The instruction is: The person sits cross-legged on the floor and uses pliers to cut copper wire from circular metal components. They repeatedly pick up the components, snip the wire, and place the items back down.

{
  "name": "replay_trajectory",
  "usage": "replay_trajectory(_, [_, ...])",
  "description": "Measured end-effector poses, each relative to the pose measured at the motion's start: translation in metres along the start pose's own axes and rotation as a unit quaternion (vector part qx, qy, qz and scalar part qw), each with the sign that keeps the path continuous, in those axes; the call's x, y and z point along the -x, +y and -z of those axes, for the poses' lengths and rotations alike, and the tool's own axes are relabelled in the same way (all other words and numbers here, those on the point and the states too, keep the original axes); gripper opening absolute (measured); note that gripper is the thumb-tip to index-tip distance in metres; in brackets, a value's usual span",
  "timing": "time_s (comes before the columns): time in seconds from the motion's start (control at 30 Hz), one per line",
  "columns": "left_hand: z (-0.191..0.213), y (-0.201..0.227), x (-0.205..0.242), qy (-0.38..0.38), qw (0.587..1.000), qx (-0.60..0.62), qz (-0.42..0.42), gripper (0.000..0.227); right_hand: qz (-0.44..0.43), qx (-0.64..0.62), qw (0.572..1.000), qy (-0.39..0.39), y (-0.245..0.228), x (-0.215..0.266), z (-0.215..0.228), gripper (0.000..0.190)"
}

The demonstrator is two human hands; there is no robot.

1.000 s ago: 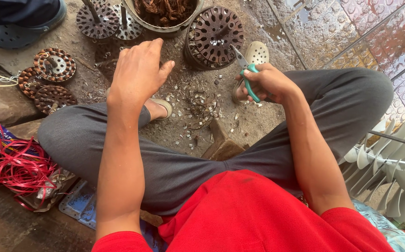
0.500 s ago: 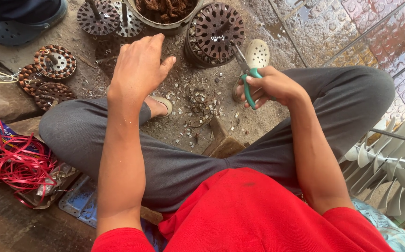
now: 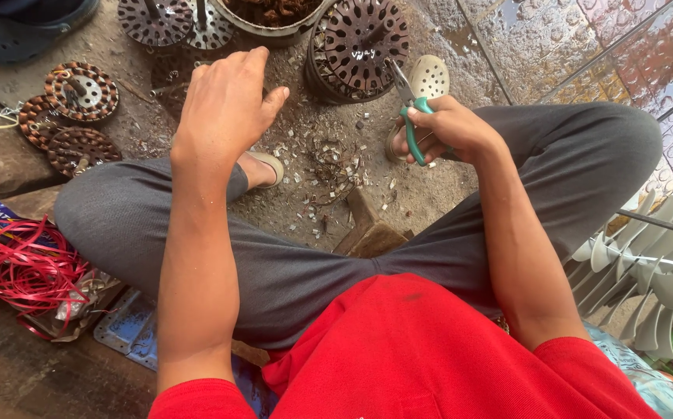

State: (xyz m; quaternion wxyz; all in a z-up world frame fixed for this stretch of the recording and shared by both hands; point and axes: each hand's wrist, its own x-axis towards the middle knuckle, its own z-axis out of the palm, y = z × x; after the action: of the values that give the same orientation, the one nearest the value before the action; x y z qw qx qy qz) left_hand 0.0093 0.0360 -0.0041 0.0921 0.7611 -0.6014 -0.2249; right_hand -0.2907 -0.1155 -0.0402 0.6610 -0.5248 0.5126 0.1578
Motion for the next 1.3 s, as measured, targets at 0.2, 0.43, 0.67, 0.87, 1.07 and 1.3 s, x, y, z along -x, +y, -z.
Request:
replay_trajectory(0.2, [-0.002,-0.003,0.002,0.010,1.000,-0.002,-0.011,0.053,0.011,-0.030,0.999,-0.004,0.007,-0.006,0.006,0.034])
replay_trajectory(0.43, [-0.003,-0.004,0.001,0.017,1.000,-0.005,-0.011,0.054,0.015,-0.128,0.991,-0.019,0.013,-0.005,0.011,0.031])
replay_trajectory(0.67, [-0.002,-0.005,0.002,0.013,1.000,-0.003,-0.011,0.051,0.005,0.016,0.996,-0.089,0.006,0.014,0.013,0.037])
replay_trajectory(0.87, [-0.001,-0.004,0.003,0.006,1.000,0.002,0.000,0.048,-0.128,0.295,0.947,-0.014,0.010,0.008,-0.008,0.034])
replay_trajectory(1.07, [-0.002,-0.004,0.003,0.024,1.000,0.010,-0.015,0.051,0.143,0.089,0.969,0.182,0.003,0.030,0.022,0.027])
replay_trajectory(1.3, [-0.004,-0.001,0.000,0.000,1.000,0.007,-0.021,0.048,0.386,-0.161,0.890,0.181,-0.012,0.048,0.017,0.034])
